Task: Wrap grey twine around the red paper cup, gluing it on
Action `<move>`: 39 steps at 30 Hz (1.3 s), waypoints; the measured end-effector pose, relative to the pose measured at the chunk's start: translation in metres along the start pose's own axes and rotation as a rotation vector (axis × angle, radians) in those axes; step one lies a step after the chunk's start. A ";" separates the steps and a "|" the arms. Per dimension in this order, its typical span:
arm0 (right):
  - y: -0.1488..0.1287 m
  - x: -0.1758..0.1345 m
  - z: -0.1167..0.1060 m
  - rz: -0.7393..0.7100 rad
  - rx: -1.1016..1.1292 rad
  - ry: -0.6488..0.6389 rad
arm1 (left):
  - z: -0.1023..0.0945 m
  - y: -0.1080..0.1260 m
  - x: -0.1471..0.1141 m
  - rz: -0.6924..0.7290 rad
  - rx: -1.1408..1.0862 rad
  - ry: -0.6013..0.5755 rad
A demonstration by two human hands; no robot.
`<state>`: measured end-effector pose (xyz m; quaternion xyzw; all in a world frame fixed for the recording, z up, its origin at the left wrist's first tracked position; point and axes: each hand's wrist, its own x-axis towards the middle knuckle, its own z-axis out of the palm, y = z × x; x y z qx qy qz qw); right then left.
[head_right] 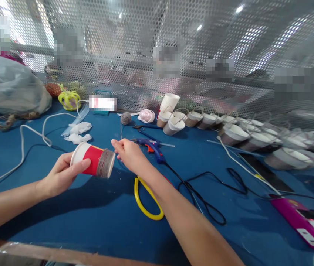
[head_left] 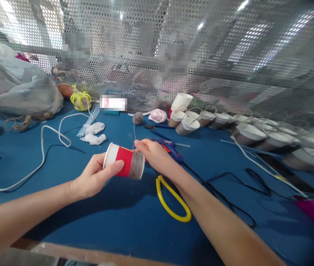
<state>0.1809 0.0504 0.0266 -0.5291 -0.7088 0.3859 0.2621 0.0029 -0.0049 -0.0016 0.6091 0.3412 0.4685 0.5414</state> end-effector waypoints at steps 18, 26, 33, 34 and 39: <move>0.000 -0.033 -0.004 -0.125 0.017 -0.189 | -0.003 0.003 0.019 -0.411 -0.343 -0.018; -0.014 -0.015 0.004 -0.119 0.419 -0.275 | 0.001 -0.003 0.014 -0.339 -0.118 -0.046; -0.023 -0.002 0.018 -0.192 0.237 -0.201 | 0.005 -0.006 0.016 -0.405 -0.077 0.011; -0.022 -0.001 0.015 -0.192 0.117 -0.154 | 0.005 -0.007 0.016 -0.407 -0.063 0.019; 0.002 0.001 -0.036 0.008 -0.287 0.236 | 0.001 -0.011 0.014 -0.338 0.024 0.014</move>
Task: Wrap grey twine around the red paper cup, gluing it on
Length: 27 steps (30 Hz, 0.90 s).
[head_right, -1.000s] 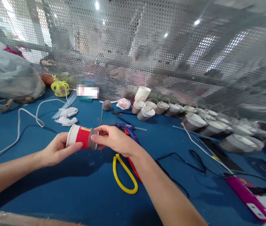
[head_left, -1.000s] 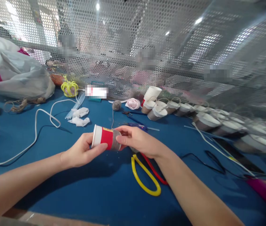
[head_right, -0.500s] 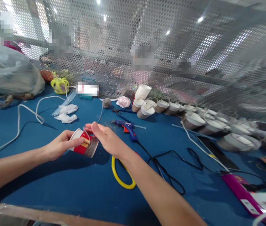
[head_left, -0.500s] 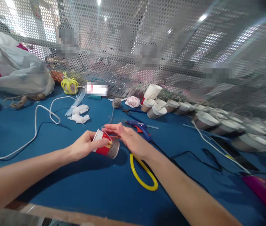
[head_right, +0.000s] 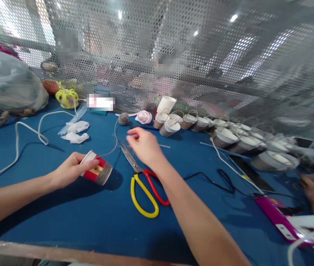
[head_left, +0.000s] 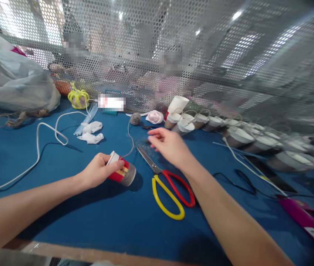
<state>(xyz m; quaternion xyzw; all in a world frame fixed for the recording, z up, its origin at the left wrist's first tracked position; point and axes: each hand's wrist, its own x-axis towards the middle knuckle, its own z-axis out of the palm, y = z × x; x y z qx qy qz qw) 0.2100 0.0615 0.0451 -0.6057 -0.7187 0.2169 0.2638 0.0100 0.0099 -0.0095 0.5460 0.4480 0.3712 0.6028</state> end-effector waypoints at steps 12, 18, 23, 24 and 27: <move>0.082 0.014 -0.006 0.359 -0.340 -0.042 | -0.005 0.001 0.001 0.040 0.414 -0.071; 0.058 -0.002 -0.016 0.285 -0.090 0.097 | -0.006 0.008 0.001 0.012 0.374 -0.130; 0.028 -0.038 -0.026 0.144 0.207 -0.103 | -0.005 0.003 0.002 0.061 0.322 -0.104; 0.024 -0.045 -0.026 0.128 0.245 -0.147 | -0.005 0.002 0.003 0.067 0.297 -0.095; 0.014 -0.060 -0.025 0.066 0.361 -0.278 | -0.006 -0.002 0.004 0.058 0.211 -0.064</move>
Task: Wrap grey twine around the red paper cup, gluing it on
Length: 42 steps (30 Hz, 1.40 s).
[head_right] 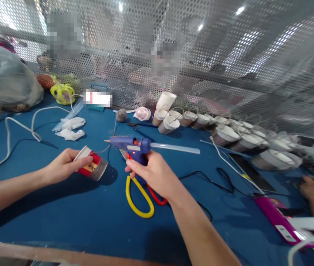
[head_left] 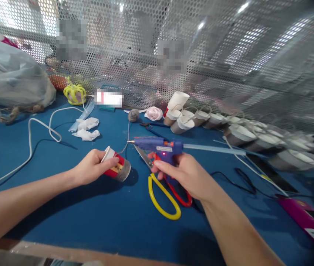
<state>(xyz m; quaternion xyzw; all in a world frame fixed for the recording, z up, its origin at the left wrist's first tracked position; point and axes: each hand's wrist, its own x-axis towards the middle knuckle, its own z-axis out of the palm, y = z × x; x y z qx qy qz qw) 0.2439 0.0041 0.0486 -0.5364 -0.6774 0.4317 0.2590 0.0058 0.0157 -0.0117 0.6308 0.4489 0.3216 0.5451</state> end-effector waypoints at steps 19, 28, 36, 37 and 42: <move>-0.007 -0.022 0.021 -0.232 -0.553 0.060 | 0.001 0.002 0.004 -0.055 0.003 0.089; -0.005 -0.022 0.026 -0.236 -0.561 0.095 | 0.002 0.004 0.004 -0.056 0.031 0.104; -0.018 -0.020 0.023 -0.202 -0.481 0.036 | 0.002 0.001 0.004 -0.055 0.049 0.102; -0.018 -0.020 0.023 -0.194 -0.477 0.037 | 0.002 0.001 0.004 -0.054 0.066 0.108; -0.010 -0.023 0.023 -0.171 -0.463 0.010 | 0.001 0.002 0.004 -0.045 0.097 0.107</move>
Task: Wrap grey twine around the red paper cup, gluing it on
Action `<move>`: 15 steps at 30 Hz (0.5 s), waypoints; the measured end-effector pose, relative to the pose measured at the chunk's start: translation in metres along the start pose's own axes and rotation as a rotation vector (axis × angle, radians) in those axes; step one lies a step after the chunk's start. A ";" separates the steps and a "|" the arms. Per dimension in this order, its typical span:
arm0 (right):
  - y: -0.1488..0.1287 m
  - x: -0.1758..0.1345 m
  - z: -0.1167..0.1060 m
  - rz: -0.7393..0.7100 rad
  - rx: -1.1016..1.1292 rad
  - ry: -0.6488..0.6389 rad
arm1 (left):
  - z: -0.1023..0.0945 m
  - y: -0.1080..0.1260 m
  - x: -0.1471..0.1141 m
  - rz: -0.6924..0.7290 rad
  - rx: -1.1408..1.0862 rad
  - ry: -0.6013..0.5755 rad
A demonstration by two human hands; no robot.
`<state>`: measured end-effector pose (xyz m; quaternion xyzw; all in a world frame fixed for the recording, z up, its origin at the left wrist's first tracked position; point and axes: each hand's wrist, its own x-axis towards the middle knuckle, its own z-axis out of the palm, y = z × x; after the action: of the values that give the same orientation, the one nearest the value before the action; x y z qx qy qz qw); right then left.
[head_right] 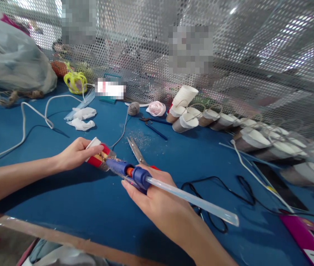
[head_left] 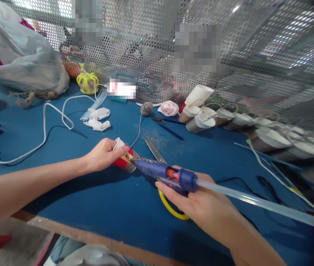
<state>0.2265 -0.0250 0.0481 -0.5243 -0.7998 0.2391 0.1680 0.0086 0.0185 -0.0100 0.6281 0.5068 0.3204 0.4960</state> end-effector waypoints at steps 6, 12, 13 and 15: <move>-0.003 0.001 0.000 -0.016 -0.024 0.025 | 0.000 0.001 0.000 0.015 0.018 0.002; 0.001 0.000 0.001 -0.041 -0.053 0.050 | 0.000 0.000 -0.001 0.038 0.028 0.006; 0.003 0.000 0.001 -0.047 -0.061 0.064 | 0.000 -0.001 -0.002 0.054 0.039 0.009; 0.006 0.001 0.001 -0.060 -0.070 0.061 | -0.001 -0.003 -0.002 0.078 0.053 0.009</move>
<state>0.2300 -0.0226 0.0441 -0.5126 -0.8177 0.1897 0.1808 0.0063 0.0169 -0.0127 0.6588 0.4924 0.3287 0.4642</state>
